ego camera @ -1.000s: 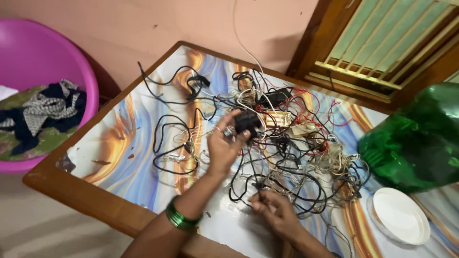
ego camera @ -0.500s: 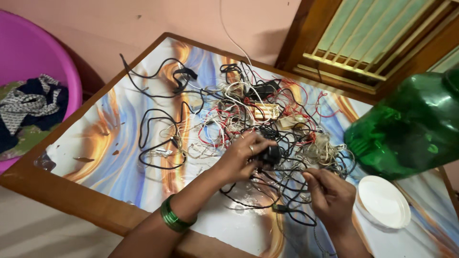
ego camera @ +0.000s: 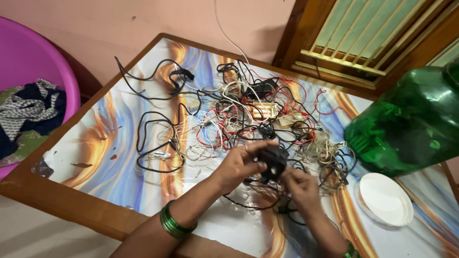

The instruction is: The person untangles a pile of mixed electrical wires and cords on a table. They repeatedly pick up tangled sections, separate individual strands, and pull them apart by hand. The person handles black power cords, white and red wires, and small connectors, working through the tangle one section at a time.

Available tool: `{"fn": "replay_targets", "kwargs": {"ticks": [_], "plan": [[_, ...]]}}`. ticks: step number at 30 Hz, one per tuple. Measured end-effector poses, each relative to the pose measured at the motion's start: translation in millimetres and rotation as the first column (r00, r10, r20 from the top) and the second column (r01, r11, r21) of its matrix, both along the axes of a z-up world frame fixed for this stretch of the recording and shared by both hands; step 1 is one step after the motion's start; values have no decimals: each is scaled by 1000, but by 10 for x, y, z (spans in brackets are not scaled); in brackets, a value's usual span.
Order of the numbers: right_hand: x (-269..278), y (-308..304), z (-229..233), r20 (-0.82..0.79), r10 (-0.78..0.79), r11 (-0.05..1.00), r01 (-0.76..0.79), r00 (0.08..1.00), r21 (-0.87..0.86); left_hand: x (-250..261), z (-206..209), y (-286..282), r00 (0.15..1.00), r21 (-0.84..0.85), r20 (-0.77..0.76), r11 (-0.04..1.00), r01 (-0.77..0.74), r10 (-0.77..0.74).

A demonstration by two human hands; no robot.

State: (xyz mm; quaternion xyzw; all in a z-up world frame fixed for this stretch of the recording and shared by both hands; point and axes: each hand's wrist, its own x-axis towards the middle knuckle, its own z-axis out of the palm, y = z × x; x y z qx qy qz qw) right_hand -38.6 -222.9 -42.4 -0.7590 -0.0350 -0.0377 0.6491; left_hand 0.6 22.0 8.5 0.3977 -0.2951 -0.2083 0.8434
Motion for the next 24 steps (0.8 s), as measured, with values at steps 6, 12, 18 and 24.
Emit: {"fn": "replay_targets", "kwargs": {"ticks": [6,12,18,24], "plan": [[-180,419,80,-138,254,965,-240,957,108,118,-130,-143,958,-160,-174,953,-256,228],[-349,557,433,250,326,777,-108,912,-620,152,-15,-59,781,98,113,775,-624,614],[-448,397,731,358,324,734,6,876,-679,-102,224,2,145,-29,910,410,-912,388],[-495,377,872,262,268,645,30,927,-764,-101,285,8,91,-38,966,483,-875,241]]}}
